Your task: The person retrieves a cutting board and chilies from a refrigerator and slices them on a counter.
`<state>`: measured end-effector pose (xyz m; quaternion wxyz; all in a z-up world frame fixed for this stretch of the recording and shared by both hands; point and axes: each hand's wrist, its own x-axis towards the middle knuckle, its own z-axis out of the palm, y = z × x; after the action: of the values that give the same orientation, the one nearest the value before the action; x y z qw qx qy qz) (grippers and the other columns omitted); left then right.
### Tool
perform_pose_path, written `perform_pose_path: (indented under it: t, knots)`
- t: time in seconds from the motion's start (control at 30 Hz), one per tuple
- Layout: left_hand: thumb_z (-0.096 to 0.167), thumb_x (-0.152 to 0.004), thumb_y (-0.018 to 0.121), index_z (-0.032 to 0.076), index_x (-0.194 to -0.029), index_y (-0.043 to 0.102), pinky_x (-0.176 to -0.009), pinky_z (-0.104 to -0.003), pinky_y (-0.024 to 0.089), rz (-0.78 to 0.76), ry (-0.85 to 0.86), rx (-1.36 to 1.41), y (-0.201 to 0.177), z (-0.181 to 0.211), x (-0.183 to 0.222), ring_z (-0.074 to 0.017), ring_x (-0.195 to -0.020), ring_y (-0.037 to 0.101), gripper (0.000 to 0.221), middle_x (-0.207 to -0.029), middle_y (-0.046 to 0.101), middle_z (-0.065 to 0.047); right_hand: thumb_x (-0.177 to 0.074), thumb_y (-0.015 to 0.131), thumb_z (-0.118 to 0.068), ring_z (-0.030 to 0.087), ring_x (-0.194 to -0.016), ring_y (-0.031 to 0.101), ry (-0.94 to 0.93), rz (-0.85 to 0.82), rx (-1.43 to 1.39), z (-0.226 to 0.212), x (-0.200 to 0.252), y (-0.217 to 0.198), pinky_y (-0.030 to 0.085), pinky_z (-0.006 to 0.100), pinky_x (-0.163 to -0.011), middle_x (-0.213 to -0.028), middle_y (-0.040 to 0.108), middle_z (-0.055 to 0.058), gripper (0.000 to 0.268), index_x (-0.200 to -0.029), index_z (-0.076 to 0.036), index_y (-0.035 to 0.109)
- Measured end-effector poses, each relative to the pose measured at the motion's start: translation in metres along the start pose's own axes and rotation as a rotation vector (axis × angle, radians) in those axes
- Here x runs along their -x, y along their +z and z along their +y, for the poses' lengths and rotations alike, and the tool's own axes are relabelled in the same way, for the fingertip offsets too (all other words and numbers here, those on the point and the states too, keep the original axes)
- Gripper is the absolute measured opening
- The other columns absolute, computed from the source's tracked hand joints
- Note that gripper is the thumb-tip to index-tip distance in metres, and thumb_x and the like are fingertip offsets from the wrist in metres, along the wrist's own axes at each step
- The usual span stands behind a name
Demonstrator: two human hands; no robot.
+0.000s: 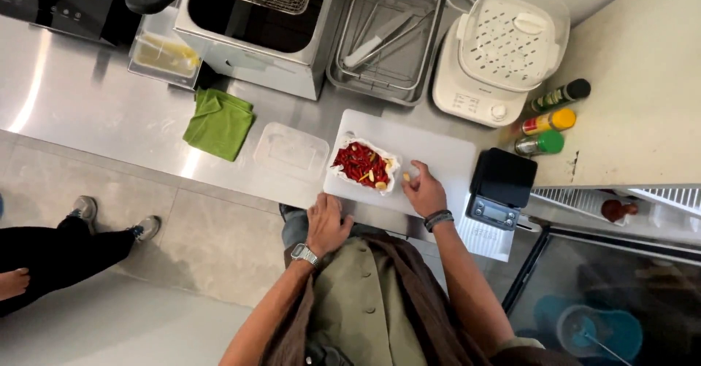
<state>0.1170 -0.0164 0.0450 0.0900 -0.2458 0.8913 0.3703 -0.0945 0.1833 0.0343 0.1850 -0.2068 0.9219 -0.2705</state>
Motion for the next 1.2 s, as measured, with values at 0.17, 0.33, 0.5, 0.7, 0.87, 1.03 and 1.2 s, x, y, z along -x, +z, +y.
perform_pose_path:
  t: [0.17, 0.33, 0.5, 0.7, 0.87, 1.03, 1.2]
  knots:
    - [0.04, -0.07, 0.067, 0.018, -0.092, 0.037, -0.108, -0.05, 0.02, 0.023, -0.006, 0.062, 0.0, -0.013, 0.002, -0.0345, -0.123, 0.032, 0.043, -0.122, 0.034, -0.006, -0.088, 0.069, -0.024, 0.033, -0.086, 0.071, 0.018, 0.03, -0.004, -0.015, 0.008, -0.013, 0.056, 0.05, -0.082, -0.085, 0.071, 0.009, 0.063, -0.147, -0.021, 0.047]
    - [0.043, -0.067, 0.059, 0.02, -0.11, 0.038, -0.09, -0.042, 0.027, -0.026, -0.019, 0.365, -0.027, 0.0, 0.009, -0.0352, -0.096, 0.061, 0.053, -0.093, 0.057, -0.008, -0.087, 0.071, -0.023, 0.025, -0.074, 0.068, -0.231, 0.257, 0.03, -0.018, -0.006, -0.001, 0.056, 0.039, -0.069, -0.075, 0.064, 0.002, 0.034, -0.121, -0.024, 0.068]
    - [0.037, -0.075, 0.065, 0.014, -0.108, 0.042, -0.064, -0.04, 0.043, -0.011, 0.043, 0.474, 0.003, -0.018, -0.003, -0.0295, -0.059, 0.063, 0.046, -0.061, 0.057, -0.004, -0.084, 0.074, -0.028, 0.018, -0.08, 0.065, -0.44, 0.296, 0.15, -0.026, -0.03, 0.021, 0.055, 0.033, -0.074, -0.075, 0.059, -0.007, 0.021, -0.105, -0.029, 0.071]
    - [0.029, -0.082, 0.065, 0.014, -0.114, 0.042, -0.067, -0.046, 0.049, -0.012, 0.02, 0.417, -0.004, -0.009, -0.002, -0.0356, -0.072, 0.07, 0.043, -0.075, 0.069, -0.011, -0.082, 0.073, -0.032, 0.024, -0.093, 0.061, -0.537, 0.193, 0.287, -0.042, -0.043, 0.043, 0.051, 0.041, -0.083, -0.083, 0.059, -0.004, 0.019, -0.1, -0.029, 0.07]
    - [0.025, -0.087, 0.062, 0.014, -0.117, 0.043, -0.073, -0.051, 0.054, 0.062, 0.01, 0.35, -0.005, -0.006, -0.005, -0.0397, -0.083, 0.072, 0.037, -0.088, 0.073, -0.014, -0.082, 0.071, -0.03, 0.025, -0.094, 0.058, -0.574, 0.181, 0.394, -0.046, -0.05, 0.047, 0.049, 0.042, -0.085, -0.084, 0.057, 0.001, 0.012, -0.092, -0.024, 0.069]
    - [0.027, -0.087, 0.065, 0.014, -0.12, 0.049, -0.074, -0.052, 0.056, 0.055, 0.002, 0.255, 0.001, -0.007, -0.01, -0.0393, -0.087, 0.072, 0.039, -0.091, 0.075, -0.013, -0.081, 0.075, -0.031, 0.029, -0.095, 0.063, -0.403, 0.053, -0.064, -0.056, -0.047, 0.022, 0.052, 0.04, -0.083, -0.087, 0.063, 0.001, 0.016, -0.093, -0.023, 0.068]
    - [0.022, -0.088, 0.067, 0.01, -0.116, 0.054, -0.073, -0.049, 0.056, 0.044, 0.011, 0.3, 0.01, -0.015, -0.014, -0.0381, -0.087, 0.072, 0.033, -0.091, 0.074, -0.016, -0.085, 0.071, -0.017, 0.018, -0.08, 0.069, 0.107, 0.053, -0.541, -0.038, -0.028, -0.03, 0.054, 0.032, -0.072, -0.088, 0.074, 0.009, 0.013, -0.097, -0.011, 0.069]
